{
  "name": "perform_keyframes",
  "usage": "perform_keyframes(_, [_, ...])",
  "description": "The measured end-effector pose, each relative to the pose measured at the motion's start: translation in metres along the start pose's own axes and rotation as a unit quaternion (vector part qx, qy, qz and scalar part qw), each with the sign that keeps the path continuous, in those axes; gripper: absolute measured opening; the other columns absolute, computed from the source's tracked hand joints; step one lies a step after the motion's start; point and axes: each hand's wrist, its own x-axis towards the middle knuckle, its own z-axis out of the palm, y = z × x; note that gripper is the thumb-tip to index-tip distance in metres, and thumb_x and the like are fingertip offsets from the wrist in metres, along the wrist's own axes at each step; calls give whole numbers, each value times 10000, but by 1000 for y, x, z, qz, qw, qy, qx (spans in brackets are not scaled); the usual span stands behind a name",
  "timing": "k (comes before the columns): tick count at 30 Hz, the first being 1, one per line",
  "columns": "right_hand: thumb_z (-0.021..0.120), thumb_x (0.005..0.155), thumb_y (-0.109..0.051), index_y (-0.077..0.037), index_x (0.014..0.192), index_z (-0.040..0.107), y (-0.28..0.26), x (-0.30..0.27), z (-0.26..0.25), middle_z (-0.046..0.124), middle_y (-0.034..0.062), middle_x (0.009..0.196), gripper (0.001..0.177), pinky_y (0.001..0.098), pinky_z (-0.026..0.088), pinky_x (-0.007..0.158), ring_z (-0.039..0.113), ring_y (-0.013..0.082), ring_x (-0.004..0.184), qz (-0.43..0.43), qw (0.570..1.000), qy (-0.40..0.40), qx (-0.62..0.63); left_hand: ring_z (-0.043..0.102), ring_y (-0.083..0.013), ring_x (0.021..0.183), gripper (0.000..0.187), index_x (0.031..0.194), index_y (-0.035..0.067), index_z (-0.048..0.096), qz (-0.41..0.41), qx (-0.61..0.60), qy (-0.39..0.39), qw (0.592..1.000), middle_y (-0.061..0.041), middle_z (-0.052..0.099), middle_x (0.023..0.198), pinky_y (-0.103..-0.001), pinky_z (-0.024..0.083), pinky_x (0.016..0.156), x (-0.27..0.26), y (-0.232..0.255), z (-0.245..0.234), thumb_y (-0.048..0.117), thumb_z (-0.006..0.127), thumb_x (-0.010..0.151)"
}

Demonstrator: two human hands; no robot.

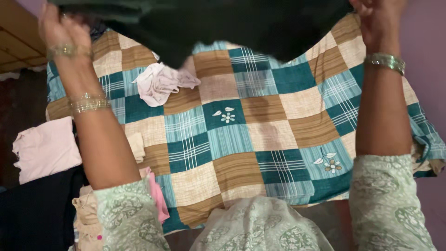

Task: The person folds various pieces of clothing by hand, including a white top, a grey top, a pair of black leggings, a green top, and a white t-shirt, placing each folded item onto a stack on the bed.

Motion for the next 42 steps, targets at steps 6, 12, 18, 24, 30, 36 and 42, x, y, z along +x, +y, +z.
perform_keyframes(6, [635, 1084, -71, 4, 1281, 682, -16, -127, 11, 688, 47, 951, 216, 289, 622, 829, 680, 134, 815, 83, 984, 67, -143, 660, -232, 997, 275, 1290, 72, 615, -58, -45, 27, 997, -77, 694, 1220, -361, 535, 798, -140, -66, -120, 247, 501, 1113])
perform_keyframes(12, [659, 976, -57, 61, 1271, 628, 89, -280, -89, 709, 62, 1046, 319, 301, 618, 854, 735, 166, 871, 247, 956, 129, -95, 615, -171, 736, 156, 1050, 124, 621, -198, -82, 91, 972, -17, 632, 844, -360, 524, 649, -348, -183, -267, 240, 517, 1051])
perform_keyframes(18, [665, 942, -97, 25, 1288, 659, 126, -418, -123, 733, 102, 1131, 367, 325, 611, 860, 734, 213, 957, 398, 898, 153, -109, 605, -223, 678, 246, 1000, 44, 575, -357, -23, 102, 928, -102, 566, 743, -369, 601, 794, -507, -211, -325, 266, 469, 1017])
perform_keyframes(24, [696, 950, -136, -18, 1292, 701, 105, -452, -120, 698, 39, 996, 362, 313, 569, 749, 688, 174, 826, 479, 854, 130, -156, 671, -284, 781, 236, 1093, -54, 555, -425, 258, 84, 863, -176, 626, 904, -427, 644, 803, -504, -169, -287, 179, 526, 1072])
perform_keyframes(30, [806, 950, -253, 0, 1239, 772, 132, -388, -136, 641, 34, 928, 386, 296, 447, 670, 530, 124, 763, 400, 842, 82, -354, 751, -420, 807, 411, 1113, -88, 577, -525, 185, 79, 827, -351, 728, 965, -490, 611, 720, -382, -220, -274, 295, 450, 1031])
perform_keyframes(36, [834, 802, -347, -164, 1297, 651, 207, -346, -118, 703, -20, 890, 559, 279, 475, 602, 605, 117, 729, 310, 904, 116, -269, 703, -219, 1013, 580, 1257, 11, 609, -377, 366, -46, 850, -155, 714, 1164, -413, 568, 853, -338, -284, -248, 373, 836, 866])
perform_keyframes(42, [764, 886, -534, -56, 1104, 677, 227, -393, -86, 720, 174, 945, 533, 461, 533, 706, 686, 353, 839, 270, 675, 53, -685, 764, -273, 954, 814, 1152, 31, 700, -310, 654, 26, 689, -175, 795, 1055, -356, 578, 853, -383, -287, -243, 656, 848, 653])
